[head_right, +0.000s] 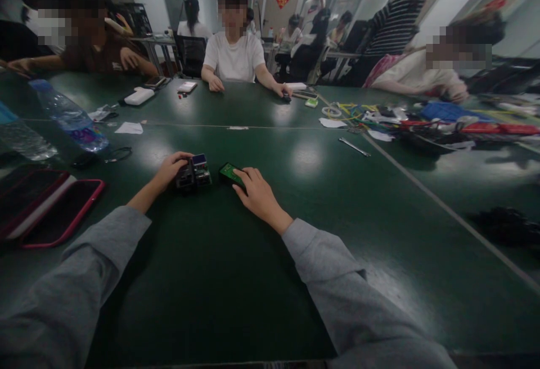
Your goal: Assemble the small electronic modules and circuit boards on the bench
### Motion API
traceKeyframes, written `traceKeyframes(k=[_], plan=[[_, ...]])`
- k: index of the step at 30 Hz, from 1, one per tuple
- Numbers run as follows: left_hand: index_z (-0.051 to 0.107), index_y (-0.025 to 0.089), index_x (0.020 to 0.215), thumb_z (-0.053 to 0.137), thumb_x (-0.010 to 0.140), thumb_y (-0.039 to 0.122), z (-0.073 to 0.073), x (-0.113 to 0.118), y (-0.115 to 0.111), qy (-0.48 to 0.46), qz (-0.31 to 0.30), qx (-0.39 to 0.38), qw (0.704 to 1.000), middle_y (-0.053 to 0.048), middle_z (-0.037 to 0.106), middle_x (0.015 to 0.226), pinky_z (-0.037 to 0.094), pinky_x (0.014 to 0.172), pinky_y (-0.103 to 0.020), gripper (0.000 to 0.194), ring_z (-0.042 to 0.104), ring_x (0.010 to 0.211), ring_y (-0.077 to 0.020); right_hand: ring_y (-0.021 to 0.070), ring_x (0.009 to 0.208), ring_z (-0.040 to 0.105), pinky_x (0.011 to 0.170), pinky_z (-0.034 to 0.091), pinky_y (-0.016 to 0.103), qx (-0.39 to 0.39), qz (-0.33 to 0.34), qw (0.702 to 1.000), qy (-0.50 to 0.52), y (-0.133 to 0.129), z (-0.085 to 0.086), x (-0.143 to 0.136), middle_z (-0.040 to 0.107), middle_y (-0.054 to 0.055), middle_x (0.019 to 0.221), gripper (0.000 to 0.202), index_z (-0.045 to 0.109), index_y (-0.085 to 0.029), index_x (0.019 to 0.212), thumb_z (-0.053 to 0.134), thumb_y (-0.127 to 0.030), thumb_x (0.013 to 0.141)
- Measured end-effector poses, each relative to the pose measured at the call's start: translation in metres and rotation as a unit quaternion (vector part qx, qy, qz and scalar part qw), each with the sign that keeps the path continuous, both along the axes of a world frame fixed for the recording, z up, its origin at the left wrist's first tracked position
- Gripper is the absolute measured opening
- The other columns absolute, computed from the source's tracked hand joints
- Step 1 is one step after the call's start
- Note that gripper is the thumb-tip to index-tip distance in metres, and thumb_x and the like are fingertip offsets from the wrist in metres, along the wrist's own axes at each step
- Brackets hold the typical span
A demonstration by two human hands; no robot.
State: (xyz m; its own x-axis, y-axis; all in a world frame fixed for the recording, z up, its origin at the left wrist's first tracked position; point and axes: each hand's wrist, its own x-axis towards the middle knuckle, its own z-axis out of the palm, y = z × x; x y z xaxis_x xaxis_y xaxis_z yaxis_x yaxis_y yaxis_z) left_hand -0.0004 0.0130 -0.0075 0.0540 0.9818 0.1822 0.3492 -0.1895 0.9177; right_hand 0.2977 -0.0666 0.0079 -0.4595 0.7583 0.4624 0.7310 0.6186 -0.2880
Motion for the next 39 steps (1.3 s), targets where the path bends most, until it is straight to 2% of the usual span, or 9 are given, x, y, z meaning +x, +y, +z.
traceKeyframes(k=[15, 24, 32, 39], plan=[[0.067, 0.018, 0.100, 0.049, 0.077, 0.024, 0.0005, 0.0003, -0.0010, 0.003, 0.003, 0.001, 1.000, -0.005, 0.068, 0.104, 0.045, 0.095, -0.039, 0.030, 0.060, 0.097, -0.0203, 0.0251, 0.110, 0.051, 0.091, 0.050, 0.045, -0.013, -0.007, 1.000, -0.001, -0.0004, 0.0017, -0.0015, 0.052, 0.011, 0.120, 0.041, 0.045, -0.019, 0.133, 0.047, -0.033, 0.094], [0.067, 0.018, 0.102, 0.049, 0.076, 0.025, -0.0011, -0.0003, -0.0002, -0.004, 0.008, -0.010, 1.000, -0.005, 0.068, 0.105, 0.047, 0.091, -0.039, 0.032, 0.061, 0.094, -0.0199, 0.0271, 0.112, 0.051, 0.091, 0.049, 0.048, -0.015, -0.003, 1.000, 0.006, -0.0004, 0.0016, -0.0015, 0.052, 0.012, 0.121, 0.041, 0.045, -0.021, 0.133, 0.046, -0.033, 0.094], [0.067, 0.018, 0.101, 0.048, 0.076, 0.023, 0.0003, 0.0000, -0.0002, 0.011, 0.003, 0.002, 1.000, -0.006, 0.067, 0.107, 0.044, 0.096, -0.039, 0.031, 0.060, 0.099, -0.0203, 0.0264, 0.111, 0.050, 0.093, 0.048, 0.047, -0.006, -0.001, 1.000, 0.006, 0.0007, 0.0005, -0.0019, 0.052, 0.012, 0.119, 0.040, 0.046, -0.019, 0.132, 0.046, -0.033, 0.094], [0.067, 0.018, 0.101, 0.049, 0.077, 0.024, 0.0001, 0.0000, -0.0014, 0.006, 0.003, 0.001, 1.000, -0.006, 0.067, 0.106, 0.045, 0.094, -0.039, 0.031, 0.060, 0.097, -0.0200, 0.0267, 0.111, 0.051, 0.092, 0.049, 0.047, -0.008, 0.000, 1.000, 0.005, -0.0005, 0.0021, -0.0016, 0.052, 0.012, 0.119, 0.041, 0.045, -0.020, 0.133, 0.046, -0.033, 0.094]])
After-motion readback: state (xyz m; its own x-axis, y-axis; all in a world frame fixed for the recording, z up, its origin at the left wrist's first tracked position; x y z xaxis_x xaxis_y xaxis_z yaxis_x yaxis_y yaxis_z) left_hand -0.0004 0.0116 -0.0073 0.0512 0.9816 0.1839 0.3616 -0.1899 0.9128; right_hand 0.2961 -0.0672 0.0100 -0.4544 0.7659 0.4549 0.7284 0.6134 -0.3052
